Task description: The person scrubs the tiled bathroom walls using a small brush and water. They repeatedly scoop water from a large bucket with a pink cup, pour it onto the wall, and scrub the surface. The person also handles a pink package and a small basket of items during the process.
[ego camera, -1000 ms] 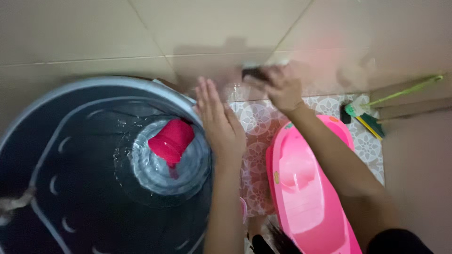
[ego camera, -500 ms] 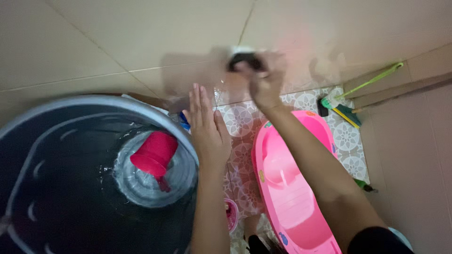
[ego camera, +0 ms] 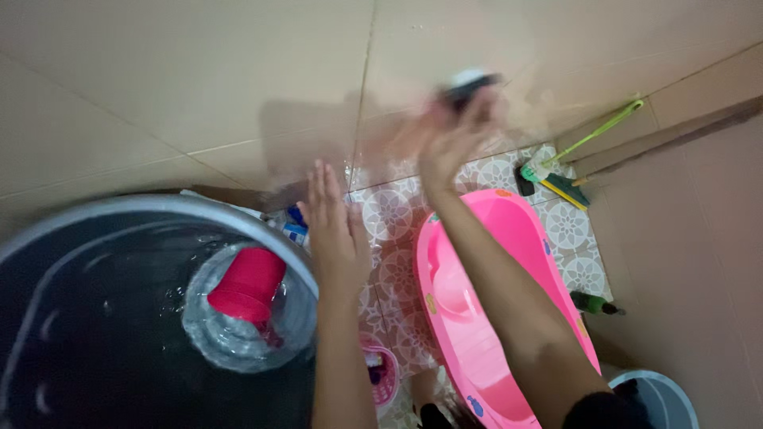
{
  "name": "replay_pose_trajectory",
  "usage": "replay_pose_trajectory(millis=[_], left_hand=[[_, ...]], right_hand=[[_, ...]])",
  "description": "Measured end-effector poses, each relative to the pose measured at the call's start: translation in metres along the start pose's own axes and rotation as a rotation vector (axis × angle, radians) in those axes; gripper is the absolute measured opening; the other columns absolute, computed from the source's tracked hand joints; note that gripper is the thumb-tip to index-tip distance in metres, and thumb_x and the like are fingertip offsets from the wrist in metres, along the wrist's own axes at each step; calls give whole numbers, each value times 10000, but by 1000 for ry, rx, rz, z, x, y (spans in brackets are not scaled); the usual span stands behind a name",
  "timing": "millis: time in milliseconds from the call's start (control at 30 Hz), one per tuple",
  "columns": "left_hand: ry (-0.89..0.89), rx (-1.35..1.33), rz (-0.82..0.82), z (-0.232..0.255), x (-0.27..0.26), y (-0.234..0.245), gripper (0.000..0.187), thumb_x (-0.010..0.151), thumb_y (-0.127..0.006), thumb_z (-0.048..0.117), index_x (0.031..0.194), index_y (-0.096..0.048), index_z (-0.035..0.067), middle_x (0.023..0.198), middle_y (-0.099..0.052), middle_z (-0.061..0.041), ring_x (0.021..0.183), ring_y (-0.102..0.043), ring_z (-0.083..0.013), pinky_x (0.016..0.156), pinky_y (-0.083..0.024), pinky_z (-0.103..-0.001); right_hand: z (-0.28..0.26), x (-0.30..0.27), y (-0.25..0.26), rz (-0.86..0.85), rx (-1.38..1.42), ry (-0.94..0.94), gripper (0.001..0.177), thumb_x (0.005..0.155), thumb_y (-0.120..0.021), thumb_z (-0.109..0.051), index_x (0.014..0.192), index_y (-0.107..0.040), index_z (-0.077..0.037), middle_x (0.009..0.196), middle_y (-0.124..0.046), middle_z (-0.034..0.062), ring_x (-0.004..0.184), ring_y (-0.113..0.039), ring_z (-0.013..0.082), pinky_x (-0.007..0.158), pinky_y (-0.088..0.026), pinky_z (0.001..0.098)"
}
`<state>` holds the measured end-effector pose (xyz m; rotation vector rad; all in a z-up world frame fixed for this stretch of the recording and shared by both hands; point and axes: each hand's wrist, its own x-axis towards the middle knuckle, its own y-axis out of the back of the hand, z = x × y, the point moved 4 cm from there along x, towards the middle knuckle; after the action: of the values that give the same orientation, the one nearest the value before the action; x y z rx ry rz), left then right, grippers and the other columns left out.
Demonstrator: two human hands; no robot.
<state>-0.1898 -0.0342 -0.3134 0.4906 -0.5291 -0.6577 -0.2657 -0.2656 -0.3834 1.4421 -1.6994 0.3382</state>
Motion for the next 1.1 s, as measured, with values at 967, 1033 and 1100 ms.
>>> replay_pose_trajectory(millis=[967,1033,1100], left_hand=[[-41,-25,-8,1,0,-4,648,1096,-406,356,1625,-272,6,1701,-256,-234,1590,-205,-451,1277,-117,-623],[-86,-70,13,3,-2,1,634,1111,-402,361,1627,-272,16,1696,-276,-214,1601,-228,-424,1306,-135,-599],[-101,-70,27,6,0,4,626,1105,-410,355,1620,-290,21,1694,-284,-213,1603,-228,-417,1307,-122,-592]], right_hand=[[-89,125,63,127,-15,46,564,1157,-575,-163,1636,-294,-62,1625,-323,196,1559,-284,286,1302,-150,411],[-108,133,67,174,58,16,564,1142,-609,-158,1600,-292,-69,1619,-283,195,1553,-247,289,1285,-156,414],[-140,127,58,126,18,131,671,1031,-615,-98,1581,-236,-33,1594,-270,262,1525,-183,369,1278,-44,475]])
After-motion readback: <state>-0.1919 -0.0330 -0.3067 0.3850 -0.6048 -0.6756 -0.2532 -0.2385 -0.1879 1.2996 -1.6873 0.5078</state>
